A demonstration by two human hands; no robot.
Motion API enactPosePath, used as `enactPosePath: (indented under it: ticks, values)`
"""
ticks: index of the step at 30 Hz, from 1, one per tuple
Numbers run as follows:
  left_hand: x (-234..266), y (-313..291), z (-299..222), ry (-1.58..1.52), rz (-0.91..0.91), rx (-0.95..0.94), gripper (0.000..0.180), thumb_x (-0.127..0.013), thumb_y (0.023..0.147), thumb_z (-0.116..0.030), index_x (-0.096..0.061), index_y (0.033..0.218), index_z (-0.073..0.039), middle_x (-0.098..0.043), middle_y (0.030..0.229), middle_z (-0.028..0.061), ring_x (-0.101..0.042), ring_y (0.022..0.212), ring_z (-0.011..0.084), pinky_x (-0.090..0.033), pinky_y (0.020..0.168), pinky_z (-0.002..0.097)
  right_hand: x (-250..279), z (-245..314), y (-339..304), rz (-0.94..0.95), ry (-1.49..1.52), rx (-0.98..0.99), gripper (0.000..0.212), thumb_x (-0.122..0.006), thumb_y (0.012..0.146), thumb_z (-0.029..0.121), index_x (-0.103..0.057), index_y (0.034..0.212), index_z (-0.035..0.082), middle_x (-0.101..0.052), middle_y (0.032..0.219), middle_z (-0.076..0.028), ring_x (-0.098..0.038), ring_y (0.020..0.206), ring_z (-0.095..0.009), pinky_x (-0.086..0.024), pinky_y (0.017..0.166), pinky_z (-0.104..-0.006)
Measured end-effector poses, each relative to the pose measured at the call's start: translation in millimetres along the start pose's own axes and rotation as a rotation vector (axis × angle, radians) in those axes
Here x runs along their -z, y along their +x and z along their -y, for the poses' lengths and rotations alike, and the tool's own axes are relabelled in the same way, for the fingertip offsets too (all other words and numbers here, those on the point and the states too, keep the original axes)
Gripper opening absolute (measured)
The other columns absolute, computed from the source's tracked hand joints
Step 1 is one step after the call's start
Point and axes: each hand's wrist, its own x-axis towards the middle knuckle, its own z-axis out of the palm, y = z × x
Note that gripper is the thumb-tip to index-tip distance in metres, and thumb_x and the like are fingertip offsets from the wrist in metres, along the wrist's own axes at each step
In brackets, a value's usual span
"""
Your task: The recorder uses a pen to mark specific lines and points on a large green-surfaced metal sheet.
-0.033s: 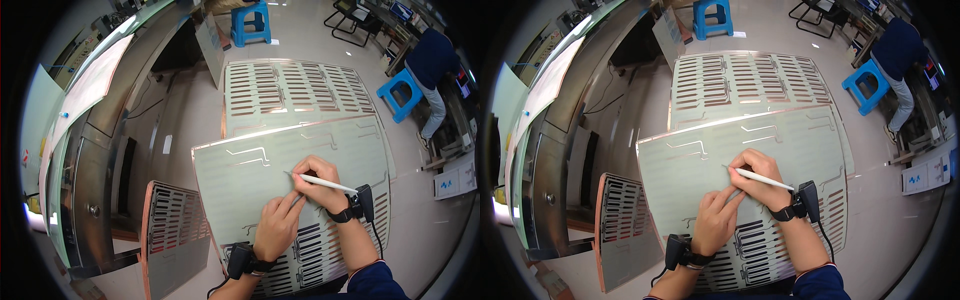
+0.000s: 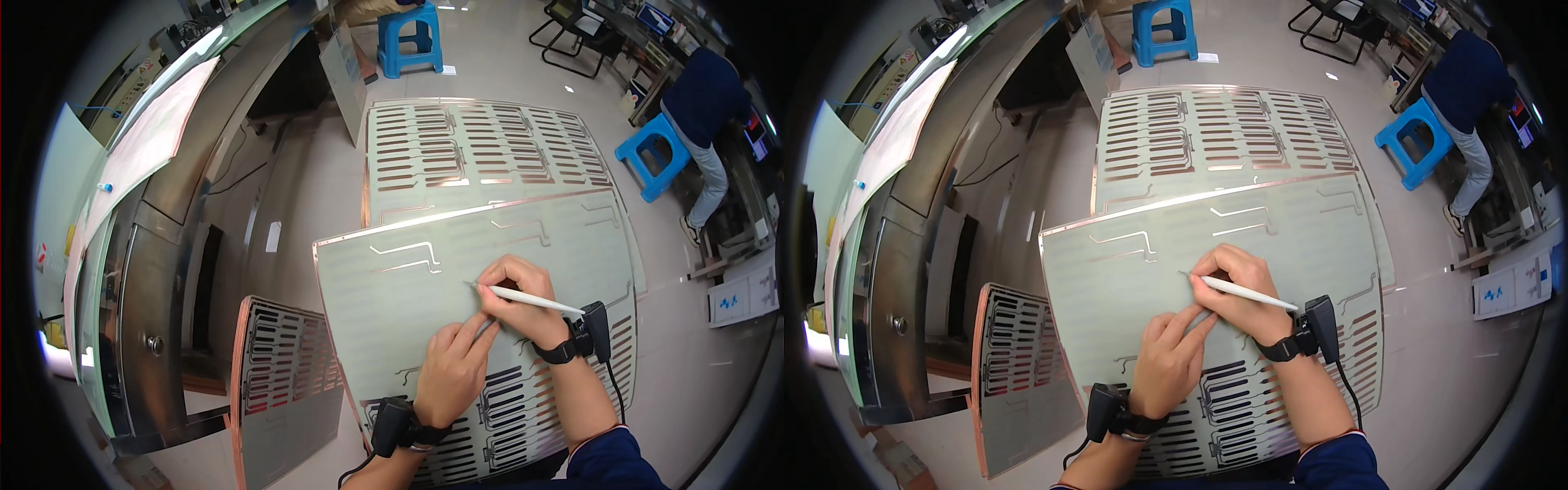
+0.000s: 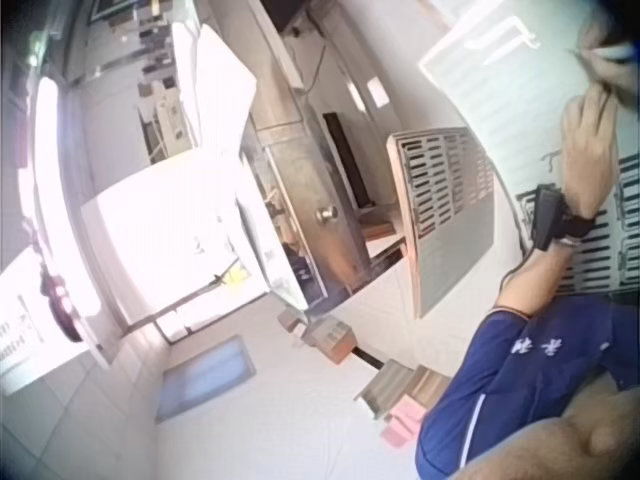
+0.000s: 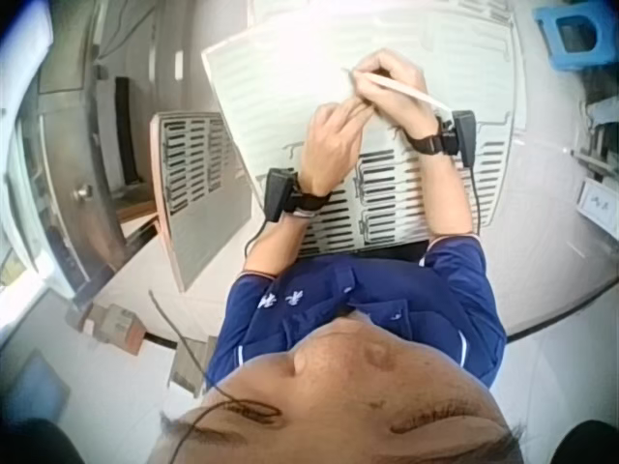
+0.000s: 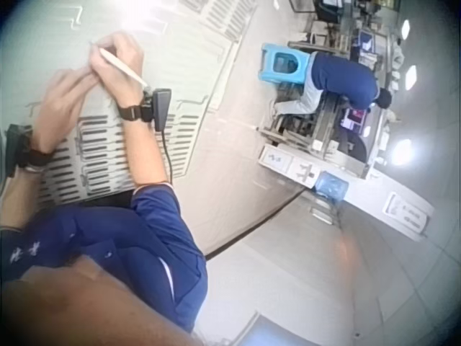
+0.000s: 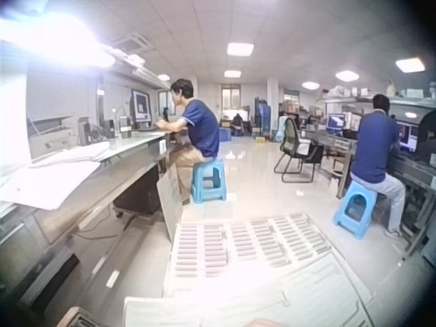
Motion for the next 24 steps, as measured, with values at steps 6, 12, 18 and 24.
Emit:
enactPosePath:
  ticks: [6,12,18,24]
  values:
    - [1.5,1.8,-0.8,0.118,0.009,-0.032,0.039,-0.065,0.085,0.001,-0.069,0.123,-0.008,-0.059,0.137,0.0111,-0.054,0.128,0.0333,-0.042,0.104,0.0468,16.4,-11.6,10.9,-0.098,-0.059,0.038,0.009,-0.074,0.080,0.002,-0.066,0.083,0.001,-0.067,0.079,-0.005,-0.062,0.067,-0.014,-0.051,0.061,-0.0266]
    - [-1.5,1.4,0.0,0.089,0.039,0.002,0.041,-0.063,0.086,-0.001,-0.068,0.126,-0.010,-0.058,0.139,0.0108,-0.049,0.137,0.0331,-0.035,0.112,0.0494,15.3,-16.8,15.6,-0.123,-0.079,0.021,0.010,-0.075,0.079,0.004,-0.066,0.083,0.003,-0.070,0.082,-0.007,-0.066,0.068,-0.016,-0.052,0.062,-0.0275]
    - [-0.7,1.2,-0.5,0.106,0.046,0.006,0.042,-0.063,0.086,-0.002,-0.067,0.127,-0.011,-0.058,0.140,0.0106,-0.049,0.137,0.0327,-0.035,0.112,0.0498,11.2,-21.4,16.8,-0.168,-0.022,-0.014,0.010,-0.075,0.079,0.004,-0.066,0.083,0.002,-0.070,0.082,-0.007,-0.066,0.067,-0.016,-0.052,0.062,-0.0278]
    - [-0.5,0.7,0.3,0.112,0.044,0.003,0.042,-0.063,0.087,-0.002,-0.067,0.127,-0.011,-0.058,0.140,0.0106,-0.049,0.136,0.0326,-0.035,0.112,0.0496,10.7,-19.5,16.2,-0.150,-0.027,0.007,0.010,-0.074,0.079,0.003,-0.066,0.082,0.001,-0.071,0.082,-0.009,-0.066,0.067,-0.016,-0.052,0.062,-0.0277]
